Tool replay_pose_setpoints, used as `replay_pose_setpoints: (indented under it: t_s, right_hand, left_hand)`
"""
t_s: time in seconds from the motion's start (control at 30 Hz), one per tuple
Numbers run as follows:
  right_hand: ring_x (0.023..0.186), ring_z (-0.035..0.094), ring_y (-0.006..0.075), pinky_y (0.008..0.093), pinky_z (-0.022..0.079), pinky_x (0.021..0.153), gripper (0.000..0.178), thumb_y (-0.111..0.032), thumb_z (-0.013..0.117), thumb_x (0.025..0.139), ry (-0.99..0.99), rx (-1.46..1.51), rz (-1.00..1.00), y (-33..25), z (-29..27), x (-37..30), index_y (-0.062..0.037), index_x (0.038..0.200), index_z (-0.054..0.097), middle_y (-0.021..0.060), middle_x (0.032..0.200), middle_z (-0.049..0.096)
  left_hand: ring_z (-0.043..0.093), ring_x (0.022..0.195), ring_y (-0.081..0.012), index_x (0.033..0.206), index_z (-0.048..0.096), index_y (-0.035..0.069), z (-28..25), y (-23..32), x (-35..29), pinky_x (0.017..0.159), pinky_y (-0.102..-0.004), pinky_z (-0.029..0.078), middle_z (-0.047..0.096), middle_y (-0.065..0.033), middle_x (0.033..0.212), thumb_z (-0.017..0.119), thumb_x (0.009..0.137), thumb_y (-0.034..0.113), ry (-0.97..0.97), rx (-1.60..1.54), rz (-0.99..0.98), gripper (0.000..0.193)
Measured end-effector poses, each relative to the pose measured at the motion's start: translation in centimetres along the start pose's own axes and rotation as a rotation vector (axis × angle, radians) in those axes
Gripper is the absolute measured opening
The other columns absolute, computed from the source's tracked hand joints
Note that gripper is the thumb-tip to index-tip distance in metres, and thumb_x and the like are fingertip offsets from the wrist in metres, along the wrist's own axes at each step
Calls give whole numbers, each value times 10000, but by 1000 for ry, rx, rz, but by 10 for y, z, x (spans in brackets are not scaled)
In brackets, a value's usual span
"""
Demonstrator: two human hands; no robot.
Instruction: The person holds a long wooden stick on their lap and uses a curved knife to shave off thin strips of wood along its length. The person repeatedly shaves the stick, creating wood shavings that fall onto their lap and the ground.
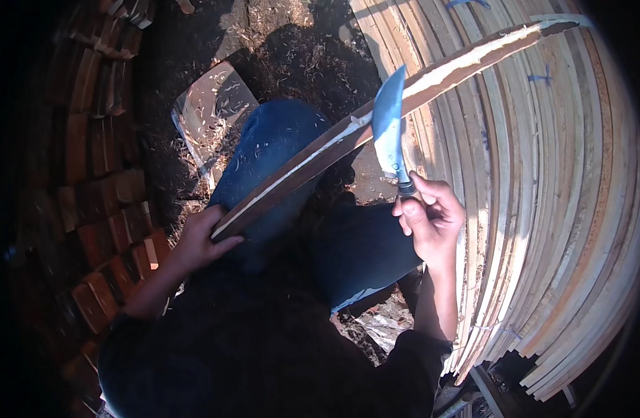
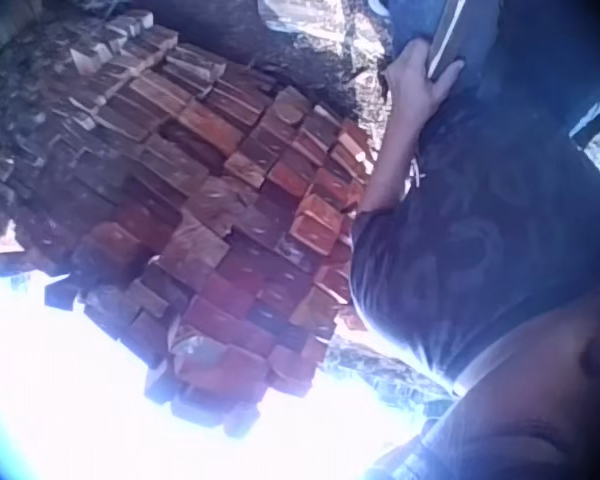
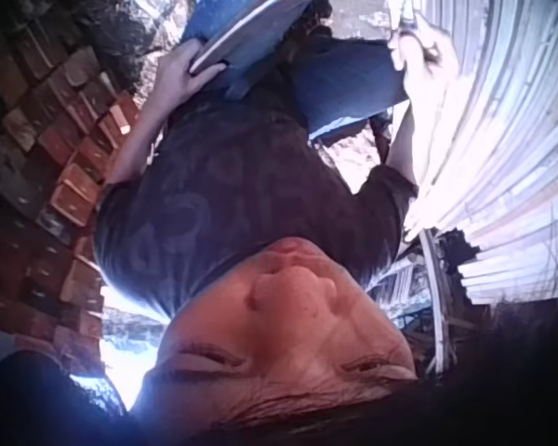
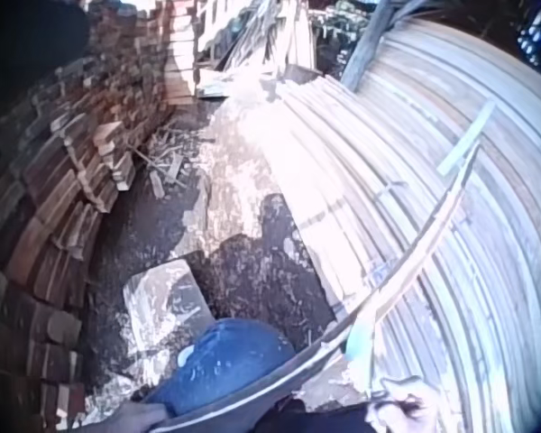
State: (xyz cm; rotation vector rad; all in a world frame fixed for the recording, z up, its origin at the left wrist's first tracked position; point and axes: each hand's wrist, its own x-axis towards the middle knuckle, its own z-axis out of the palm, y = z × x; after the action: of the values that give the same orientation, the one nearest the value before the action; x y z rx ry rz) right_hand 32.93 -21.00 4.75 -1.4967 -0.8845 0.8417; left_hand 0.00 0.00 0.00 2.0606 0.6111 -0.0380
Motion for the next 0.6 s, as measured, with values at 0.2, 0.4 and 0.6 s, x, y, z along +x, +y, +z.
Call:
replay_pose_setpoints:
  t_s: [0.2,0.4,0.6]
  right_hand:
    - [763,699,141,257,539,667,278,17,724,823,-440,-353,197,-21,36,1,-32,1097,702,135,906,723]
    - [680,620,102,212,473,579,303,6,671,886,-1,-193,150,-18,18,-2,1,1182,604,69,815,634]
    - [624,560,60,180,424,487,306,-13,705,865,207,23,81,-16,12,0,-29,1159,623,43,800,632]
  left_hand:
    - [640,694,-319,840,571,45,6,2,-10,603,-386,500,586,-121,762,824,725,301,9,-33,-8,378]
    - [635,686,-322,841,570,38,8,3,-7,595,-380,497,581,-122,760,825,725,272,24,-45,24,365]
    - [638,691,-323,848,576,36,2,1,0,598,-378,498,589,-126,765,828,720,273,25,-24,35,369]
